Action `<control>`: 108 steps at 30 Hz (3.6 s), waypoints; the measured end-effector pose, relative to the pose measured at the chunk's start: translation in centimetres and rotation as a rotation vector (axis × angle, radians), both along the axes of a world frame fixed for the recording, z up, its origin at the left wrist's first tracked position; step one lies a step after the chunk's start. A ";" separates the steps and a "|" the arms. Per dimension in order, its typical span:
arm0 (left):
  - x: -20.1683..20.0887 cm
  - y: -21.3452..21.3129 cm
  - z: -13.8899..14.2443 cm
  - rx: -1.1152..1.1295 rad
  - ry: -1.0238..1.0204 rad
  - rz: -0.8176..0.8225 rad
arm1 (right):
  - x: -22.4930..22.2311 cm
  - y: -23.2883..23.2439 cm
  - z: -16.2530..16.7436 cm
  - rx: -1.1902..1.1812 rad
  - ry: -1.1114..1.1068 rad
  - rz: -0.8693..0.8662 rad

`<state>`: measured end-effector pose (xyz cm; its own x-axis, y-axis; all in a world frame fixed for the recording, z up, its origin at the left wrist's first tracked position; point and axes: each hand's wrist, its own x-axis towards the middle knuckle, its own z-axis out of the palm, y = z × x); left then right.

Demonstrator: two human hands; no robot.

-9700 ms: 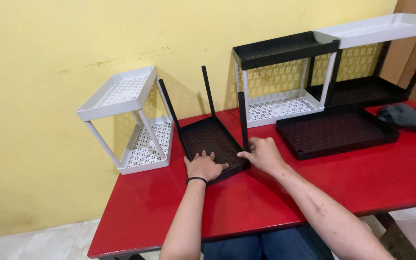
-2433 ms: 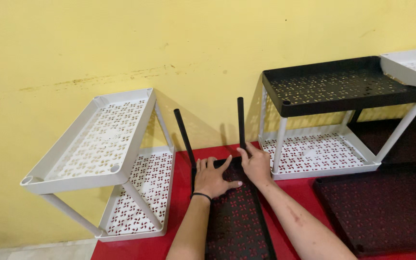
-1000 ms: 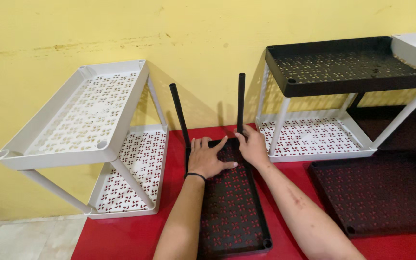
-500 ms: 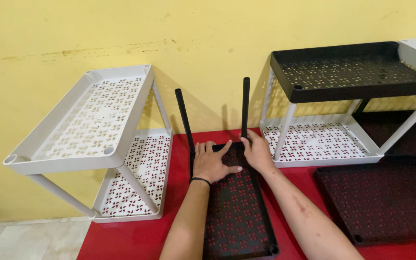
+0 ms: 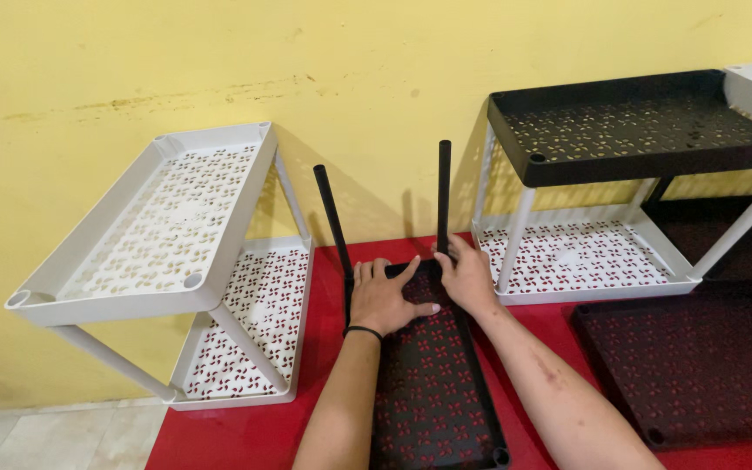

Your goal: The person disassembles small plastic tiered storage racks on a red table. They pull the black support poles out of the shelf trays, detach trays from the frames, and stack the removed trays and poles together on the table.

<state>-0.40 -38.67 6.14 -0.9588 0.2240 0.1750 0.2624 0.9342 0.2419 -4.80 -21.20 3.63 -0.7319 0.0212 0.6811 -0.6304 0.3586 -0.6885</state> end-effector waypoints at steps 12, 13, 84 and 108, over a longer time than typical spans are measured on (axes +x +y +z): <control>-0.1 -0.2 -0.5 -0.004 0.032 -0.008 | -0.2 -0.5 0.1 0.114 -0.048 -0.276; -0.2 -0.2 -0.5 -0.007 0.012 -0.005 | -0.2 -0.5 0.1 0.104 -0.072 -0.268; 0.1 -5.2 -3.4 0.672 0.000 0.066 | 5.8 -4.8 7.8 0.686 -0.158 0.130; 0.8 -3.2 -3.2 0.568 -0.003 0.178 | 1.2 -6.8 4.7 0.282 -0.125 0.163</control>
<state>0.40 -41.84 2.89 -0.9737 -0.0685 0.2173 0.1118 0.6875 0.7175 -3.60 -28.05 8.34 -0.7881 -0.2790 0.5487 -0.6122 0.4477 -0.6518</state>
